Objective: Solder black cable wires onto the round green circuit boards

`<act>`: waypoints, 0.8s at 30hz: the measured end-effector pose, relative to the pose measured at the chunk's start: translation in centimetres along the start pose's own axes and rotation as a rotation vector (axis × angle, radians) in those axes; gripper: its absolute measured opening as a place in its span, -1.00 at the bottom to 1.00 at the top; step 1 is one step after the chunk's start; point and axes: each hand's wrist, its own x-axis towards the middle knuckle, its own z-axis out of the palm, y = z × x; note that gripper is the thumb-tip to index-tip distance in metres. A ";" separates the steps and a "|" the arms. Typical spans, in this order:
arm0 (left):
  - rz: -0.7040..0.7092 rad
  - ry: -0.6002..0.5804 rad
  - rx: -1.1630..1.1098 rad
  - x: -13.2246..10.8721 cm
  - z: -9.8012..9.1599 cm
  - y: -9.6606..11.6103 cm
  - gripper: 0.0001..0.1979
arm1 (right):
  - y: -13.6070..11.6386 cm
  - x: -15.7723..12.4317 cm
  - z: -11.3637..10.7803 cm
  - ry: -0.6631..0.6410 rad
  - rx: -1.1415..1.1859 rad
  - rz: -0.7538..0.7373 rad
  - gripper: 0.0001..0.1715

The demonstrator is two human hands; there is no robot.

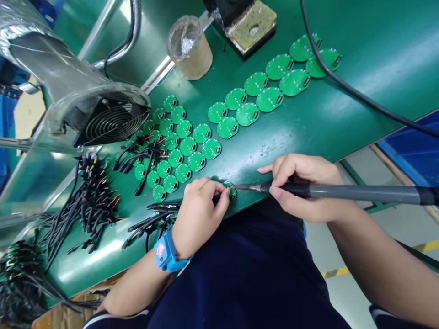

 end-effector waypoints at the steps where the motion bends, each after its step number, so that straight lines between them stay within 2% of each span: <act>1: 0.001 -0.001 0.002 0.0 0.0 0.0 -0.83 | 0.0 0.0 0.0 0.008 0.002 0.000 -0.80; 9: -0.003 0.002 0.006 0.0 -0.1 0.1 -0.83 | 0.0 -0.2 -0.2 -0.053 -0.050 -0.035 -0.80; 14: 0.001 0.013 -0.004 0.1 -0.1 0.0 -0.83 | 0.1 -0.4 0.0 0.097 0.087 -0.028 -0.82; 24: 0.000 0.037 0.037 -0.2 0.3 0.1 -0.82 | 0.6 -0.2 0.4 0.267 0.147 -0.031 -0.90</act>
